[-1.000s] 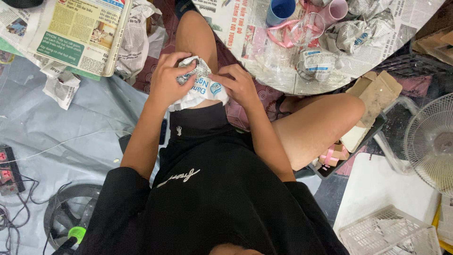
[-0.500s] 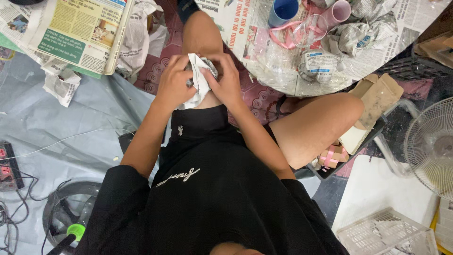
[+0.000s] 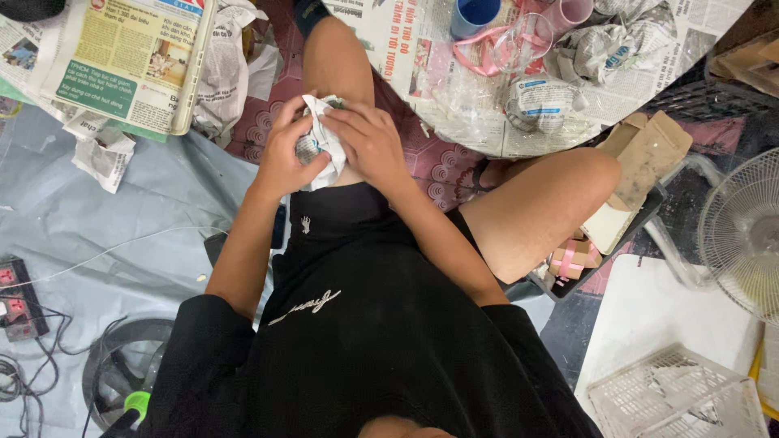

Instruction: The person sits on the floor and wraps small cups in newspaper. They pick up a cup, place it on a newspaper sheet, fold the paper around it, and place the wrapped bundle into a black crate. This process is repeated for multiple cups.

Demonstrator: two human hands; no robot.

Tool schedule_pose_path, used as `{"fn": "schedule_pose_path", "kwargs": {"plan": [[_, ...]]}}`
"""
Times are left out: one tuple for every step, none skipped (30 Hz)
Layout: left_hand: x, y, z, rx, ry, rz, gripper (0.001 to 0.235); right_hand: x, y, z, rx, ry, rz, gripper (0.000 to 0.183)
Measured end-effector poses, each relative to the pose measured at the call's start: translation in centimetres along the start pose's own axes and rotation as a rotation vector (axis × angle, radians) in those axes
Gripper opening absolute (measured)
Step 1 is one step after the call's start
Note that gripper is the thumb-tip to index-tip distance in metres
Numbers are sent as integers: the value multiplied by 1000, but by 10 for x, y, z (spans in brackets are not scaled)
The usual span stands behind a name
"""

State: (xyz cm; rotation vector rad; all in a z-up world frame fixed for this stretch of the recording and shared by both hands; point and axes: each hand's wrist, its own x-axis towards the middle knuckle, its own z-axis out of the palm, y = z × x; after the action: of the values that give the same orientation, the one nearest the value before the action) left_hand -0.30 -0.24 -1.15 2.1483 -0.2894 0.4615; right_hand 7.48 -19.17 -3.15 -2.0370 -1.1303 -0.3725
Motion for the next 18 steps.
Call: {"fn": "schedule_pose_path", "kwargs": {"plan": [[-1,-2,1,-11,33,7,55,-2,-3,-3,-14,-32,2,39],[-3,-3,2,-21,66,13,56,-3,-5,-5,-17,-50,8,41],[-6,-4,3,-32,100,18,56,-5,-6,-7,-19,-69,14,43],[-10,-5,2,-24,107,-7,55,-5,-7,-9,-20,-88,19,45],[-14,-6,-2,-14,116,-33,53,-6,-7,-11,-15,-115,19,48],[-19,-8,-6,-4,124,-59,52,-6,-7,-13,-9,-141,19,52],[-24,-10,-13,-67,79,-142,54,-5,-7,-14,-2,-167,16,57],[-31,-12,-20,-130,33,-224,57,-4,-6,-17,14,-203,0,63],[-38,-12,-25,-195,-17,-307,59,-4,-6,-20,31,-240,-11,71],[-44,-12,-29,-122,-24,-271,60,-4,-5,-23,48,-277,-23,78],[-49,-11,-32,-50,-34,-233,62,-3,-3,-26,70,-321,-16,85],[-51,-11,-34,23,-44,-195,65,-1,-1,-29,92,-365,-10,92],[-51,-10,-33,163,-29,-98,64,-2,1,-31,113,-411,-5,99],[-50,-8,-33,302,-14,0,64,-3,0,-30,133,-408,1,99],[-46,-7,-32,444,3,101,64,-2,1,-28,152,-403,3,98],[-42,-4,-31,421,25,117,58,-2,2,-26,171,-399,4,98],[-38,-1,-29,396,43,133,52,-3,2,-23,149,-378,-4,94],[-34,2,-27,370,61,149,46,-4,3,-21,127,-357,-13,90]]}}
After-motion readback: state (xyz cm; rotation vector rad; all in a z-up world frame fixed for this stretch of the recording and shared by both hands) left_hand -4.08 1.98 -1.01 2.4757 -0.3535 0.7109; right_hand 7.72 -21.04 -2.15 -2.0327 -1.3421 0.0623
